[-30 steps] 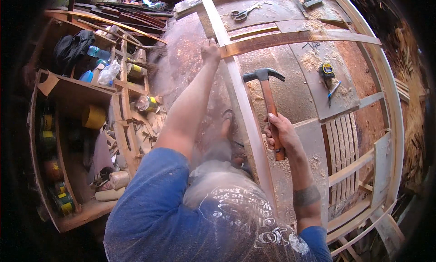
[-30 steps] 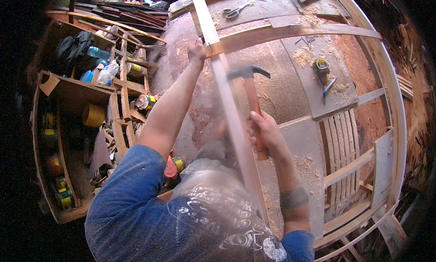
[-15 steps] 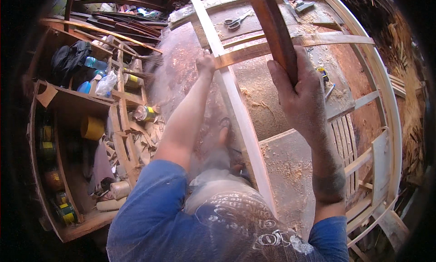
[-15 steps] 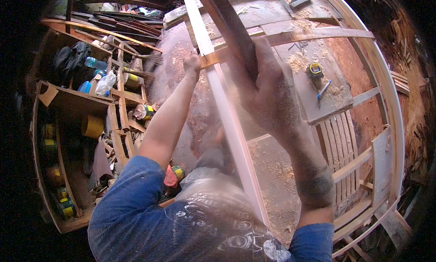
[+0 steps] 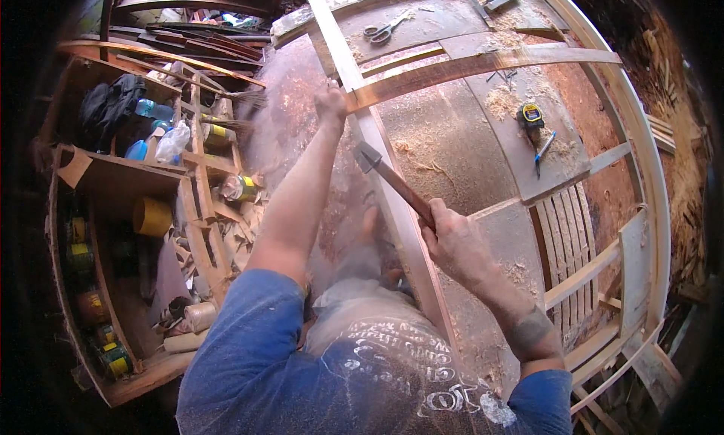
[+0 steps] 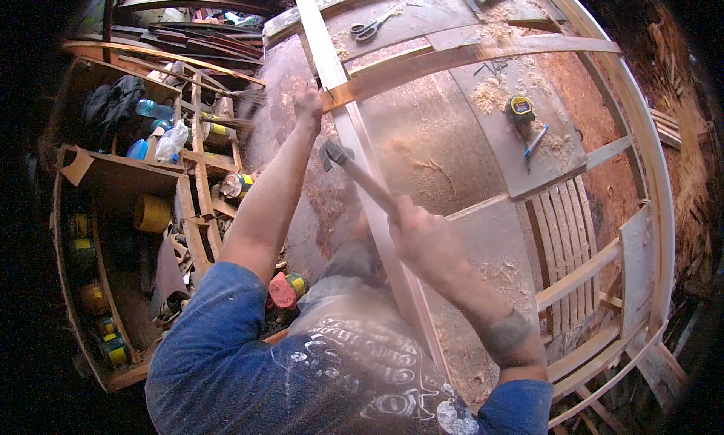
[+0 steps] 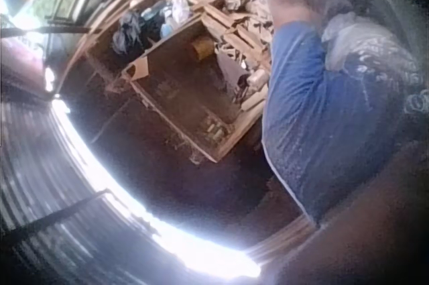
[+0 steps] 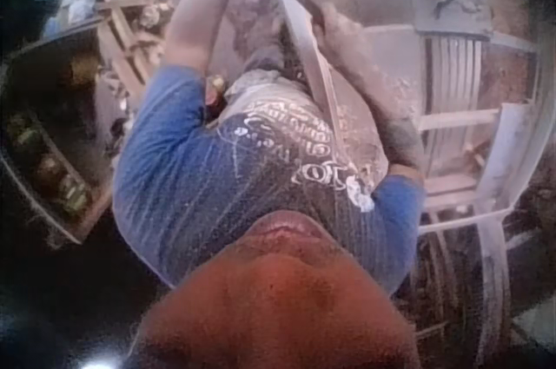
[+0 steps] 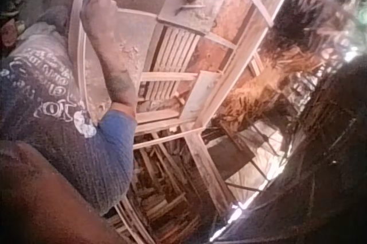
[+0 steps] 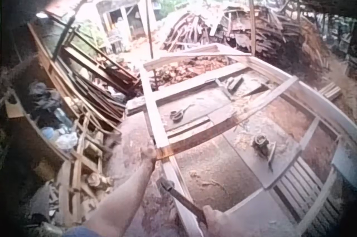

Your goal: The person hammers pieces of wood together to form a frame, and then measures the frame dimensions using a tape measure and a pencil.

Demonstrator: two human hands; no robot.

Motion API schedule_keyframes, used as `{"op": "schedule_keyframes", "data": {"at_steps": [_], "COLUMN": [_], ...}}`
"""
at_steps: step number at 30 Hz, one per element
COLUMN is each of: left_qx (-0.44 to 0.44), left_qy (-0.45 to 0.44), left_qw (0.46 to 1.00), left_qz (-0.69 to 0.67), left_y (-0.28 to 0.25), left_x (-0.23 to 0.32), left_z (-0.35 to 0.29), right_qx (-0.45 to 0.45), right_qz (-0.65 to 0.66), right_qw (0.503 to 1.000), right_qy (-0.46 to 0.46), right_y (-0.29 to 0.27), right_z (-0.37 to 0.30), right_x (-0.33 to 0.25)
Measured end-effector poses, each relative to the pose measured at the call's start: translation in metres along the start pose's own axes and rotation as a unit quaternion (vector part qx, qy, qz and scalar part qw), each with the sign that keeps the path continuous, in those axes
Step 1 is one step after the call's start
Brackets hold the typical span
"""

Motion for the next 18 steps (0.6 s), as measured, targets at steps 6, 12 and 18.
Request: {"op": "schedule_keyframes", "data": {"at_steps": [6, 12, 18], "left_qx": [0.007, 0.004, 0.011], "left_qy": [-0.083, -0.029, -0.028], "left_qw": [0.996, 0.999, 0.999], "left_qz": [0.029, 0.012, 0.025], "left_y": [0.001, -0.003, 0.002], "left_x": [0.014, 0.013, 0.005], "left_z": [-0.011, -0.009, -0.004], "right_qx": [-0.005, 0.006, 0.011], "right_qz": [0.024, 0.042, 0.041], "right_qw": [1.0, 0.999, 0.999], "right_qy": [0.007, 0.0, 0.029], "right_y": [-0.01, 0.0, 0.014], "right_z": [-0.011, -0.007, -0.005], "right_x": [-0.008, -0.002, 0.004]}}
Point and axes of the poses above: each hand's wrist, its own z-axis towards the middle knuckle, its own y-axis out of the palm, x = y × z, the point moved 4 cm from there along z, towards the middle knuckle, and after that the axes turned 8 degrees about -x, right-handed, at the moved point
